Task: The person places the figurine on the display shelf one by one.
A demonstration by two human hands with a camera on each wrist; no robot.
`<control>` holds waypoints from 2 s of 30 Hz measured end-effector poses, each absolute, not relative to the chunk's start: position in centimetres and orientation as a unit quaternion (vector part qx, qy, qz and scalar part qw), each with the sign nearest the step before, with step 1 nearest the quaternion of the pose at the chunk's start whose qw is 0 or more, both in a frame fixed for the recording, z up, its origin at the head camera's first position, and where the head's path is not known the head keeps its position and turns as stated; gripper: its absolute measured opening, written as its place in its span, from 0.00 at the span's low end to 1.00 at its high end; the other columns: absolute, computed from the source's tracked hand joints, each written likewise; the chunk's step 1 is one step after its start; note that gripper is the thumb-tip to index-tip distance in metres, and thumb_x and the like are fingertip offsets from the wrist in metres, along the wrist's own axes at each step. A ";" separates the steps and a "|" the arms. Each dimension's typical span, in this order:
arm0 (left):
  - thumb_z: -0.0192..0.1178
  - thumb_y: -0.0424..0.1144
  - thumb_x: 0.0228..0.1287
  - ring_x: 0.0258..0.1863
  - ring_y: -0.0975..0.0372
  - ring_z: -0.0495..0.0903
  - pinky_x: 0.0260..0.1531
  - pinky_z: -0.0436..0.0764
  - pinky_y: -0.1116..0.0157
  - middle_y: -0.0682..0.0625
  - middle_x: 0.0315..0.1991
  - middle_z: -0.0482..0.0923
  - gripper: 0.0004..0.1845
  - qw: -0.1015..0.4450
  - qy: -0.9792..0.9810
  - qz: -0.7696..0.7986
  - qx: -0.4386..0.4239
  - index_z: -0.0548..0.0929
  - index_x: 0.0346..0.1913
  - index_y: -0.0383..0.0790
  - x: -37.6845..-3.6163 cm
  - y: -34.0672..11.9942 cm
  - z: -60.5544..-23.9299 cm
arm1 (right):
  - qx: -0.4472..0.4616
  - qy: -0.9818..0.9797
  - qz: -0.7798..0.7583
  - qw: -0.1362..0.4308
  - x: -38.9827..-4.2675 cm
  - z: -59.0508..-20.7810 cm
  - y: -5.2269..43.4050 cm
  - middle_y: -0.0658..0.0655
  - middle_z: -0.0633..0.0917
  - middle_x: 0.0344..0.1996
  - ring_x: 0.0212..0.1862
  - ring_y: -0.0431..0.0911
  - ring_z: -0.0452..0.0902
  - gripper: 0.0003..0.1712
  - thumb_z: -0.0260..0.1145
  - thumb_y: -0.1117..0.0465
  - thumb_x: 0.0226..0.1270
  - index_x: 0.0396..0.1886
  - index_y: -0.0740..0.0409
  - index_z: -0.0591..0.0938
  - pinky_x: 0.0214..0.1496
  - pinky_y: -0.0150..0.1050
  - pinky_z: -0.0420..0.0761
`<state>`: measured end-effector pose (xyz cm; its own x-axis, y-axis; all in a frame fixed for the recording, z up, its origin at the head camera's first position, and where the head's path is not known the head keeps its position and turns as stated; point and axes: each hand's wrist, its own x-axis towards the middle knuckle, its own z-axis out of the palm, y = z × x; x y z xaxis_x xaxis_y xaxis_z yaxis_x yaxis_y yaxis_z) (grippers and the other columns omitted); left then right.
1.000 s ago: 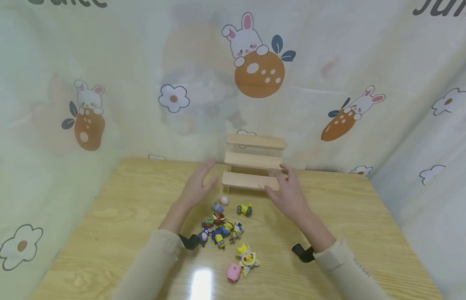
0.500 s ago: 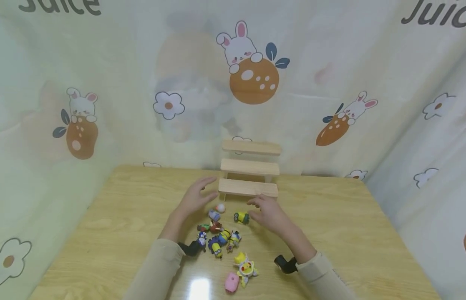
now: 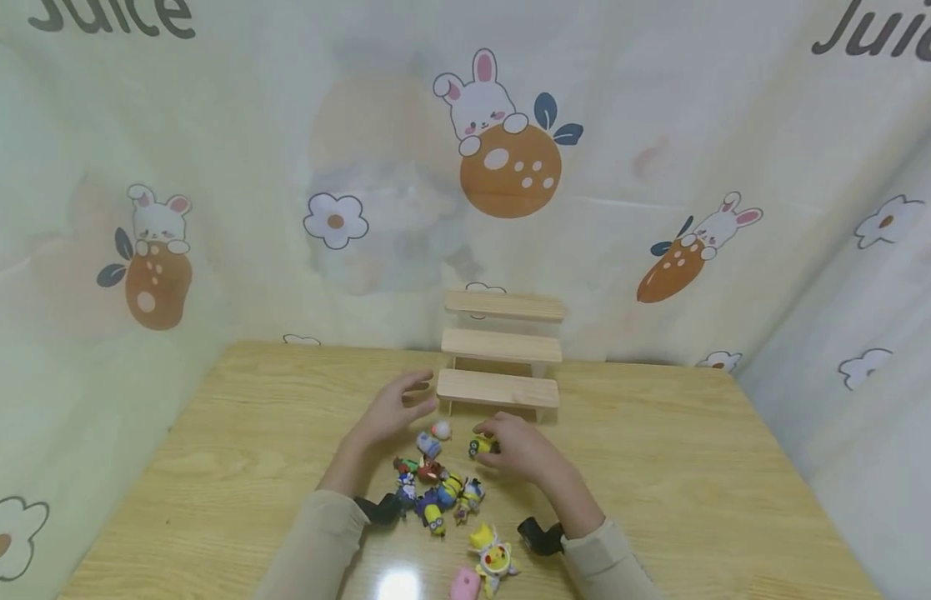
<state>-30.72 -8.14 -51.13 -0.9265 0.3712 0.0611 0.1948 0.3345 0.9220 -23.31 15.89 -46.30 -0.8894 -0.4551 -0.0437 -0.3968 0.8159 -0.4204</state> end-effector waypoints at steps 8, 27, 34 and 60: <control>0.64 0.48 0.61 0.61 0.54 0.72 0.62 0.71 0.50 0.53 0.64 0.69 0.33 0.107 0.786 0.591 0.146 0.64 0.68 0.60 -31.0 -7.2 -52.3 | -0.218 0.960 -0.165 0.062 -23.3 -47.1 15.0 0.55 0.81 0.45 0.47 0.50 0.78 0.23 0.73 0.56 0.54 0.50 0.57 0.81 0.53 0.46 0.79; 0.66 0.47 0.59 0.55 0.51 0.77 0.56 0.77 0.54 0.46 0.60 0.74 0.34 0.074 0.775 0.605 0.166 0.67 0.68 0.52 -32.5 -5.9 -53.0 | -0.194 0.951 -0.234 0.048 -24.0 -48.1 16.4 0.51 0.79 0.33 0.36 0.44 0.74 0.19 0.71 0.66 0.47 0.40 0.55 0.76 0.40 0.40 0.77; 0.67 0.49 0.57 0.53 0.53 0.78 0.57 0.76 0.53 0.48 0.59 0.76 0.34 0.060 0.786 0.596 0.151 0.69 0.67 0.52 -32.3 -6.1 -53.2 | -0.179 0.948 -0.261 0.043 -23.9 -48.1 17.2 0.51 0.78 0.33 0.35 0.41 0.72 0.23 0.68 0.67 0.47 0.46 0.55 0.75 0.37 0.37 0.75; 0.66 0.52 0.57 0.53 0.53 0.79 0.57 0.77 0.54 0.47 0.58 0.76 0.35 0.055 0.801 0.579 0.143 0.69 0.67 0.48 -32.4 -6.0 -53.1 | -0.155 0.949 -0.271 -0.028 -24.4 -47.0 17.7 0.50 0.84 0.36 0.34 0.39 0.76 0.19 0.75 0.65 0.49 0.43 0.58 0.82 0.38 0.35 0.80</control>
